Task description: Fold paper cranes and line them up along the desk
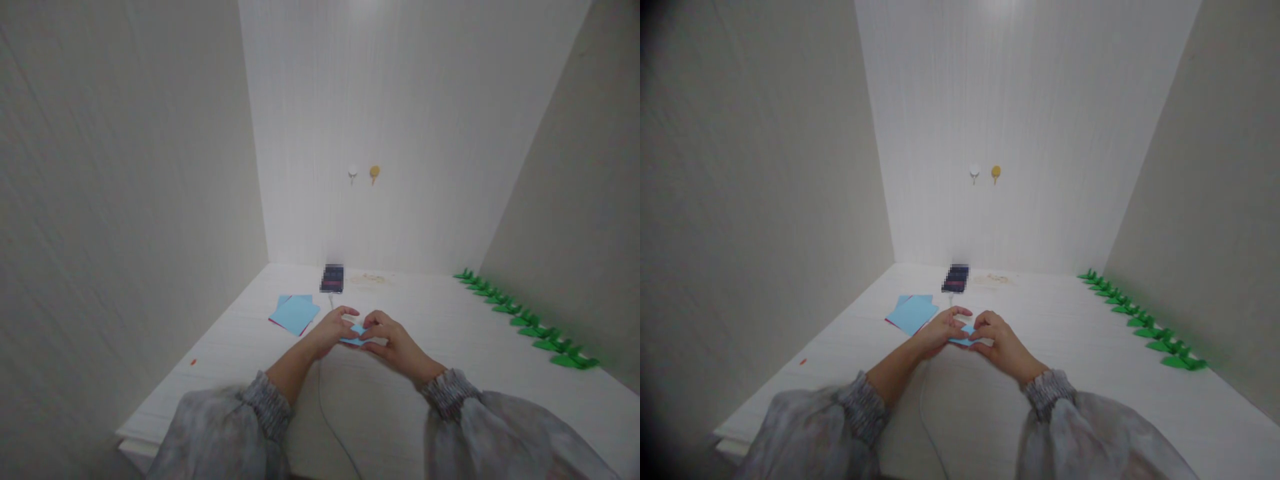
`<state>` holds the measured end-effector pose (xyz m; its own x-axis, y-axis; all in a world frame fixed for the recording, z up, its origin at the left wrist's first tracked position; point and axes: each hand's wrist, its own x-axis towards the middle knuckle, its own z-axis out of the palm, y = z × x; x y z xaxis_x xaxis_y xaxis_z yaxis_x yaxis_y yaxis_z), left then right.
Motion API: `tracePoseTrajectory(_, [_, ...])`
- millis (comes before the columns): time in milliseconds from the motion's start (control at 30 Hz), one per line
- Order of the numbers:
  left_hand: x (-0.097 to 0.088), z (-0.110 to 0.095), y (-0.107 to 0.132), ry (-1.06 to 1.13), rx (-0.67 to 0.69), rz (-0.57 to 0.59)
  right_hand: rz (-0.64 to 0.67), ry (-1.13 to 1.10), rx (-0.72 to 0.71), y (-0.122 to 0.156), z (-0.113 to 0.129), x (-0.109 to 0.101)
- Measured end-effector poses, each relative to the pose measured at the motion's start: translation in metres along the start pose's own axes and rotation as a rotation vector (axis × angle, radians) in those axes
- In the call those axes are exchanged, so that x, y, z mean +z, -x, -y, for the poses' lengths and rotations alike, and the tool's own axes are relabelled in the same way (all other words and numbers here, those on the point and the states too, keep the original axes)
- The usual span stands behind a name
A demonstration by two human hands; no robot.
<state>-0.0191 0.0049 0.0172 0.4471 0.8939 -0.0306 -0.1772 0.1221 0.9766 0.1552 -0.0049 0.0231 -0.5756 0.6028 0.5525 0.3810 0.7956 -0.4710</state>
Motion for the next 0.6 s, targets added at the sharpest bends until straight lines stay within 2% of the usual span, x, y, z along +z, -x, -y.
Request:
tracePoseTrajectory(133, [-0.002,0.001,0.001,-0.013,0.012,0.019,0.007,-0.132,0.075,0.0,0.002,0.002])
tracePoseTrajectory(400, [0.0,0.001,0.003,-0.042,-0.009,0.039,0.02,-0.235,0.171,0.001,-0.006,0.008])
tracePoseTrajectory(600, [0.002,0.002,0.006,-0.02,0.018,0.049,-0.015,-0.292,0.156,0.005,-0.009,0.007])
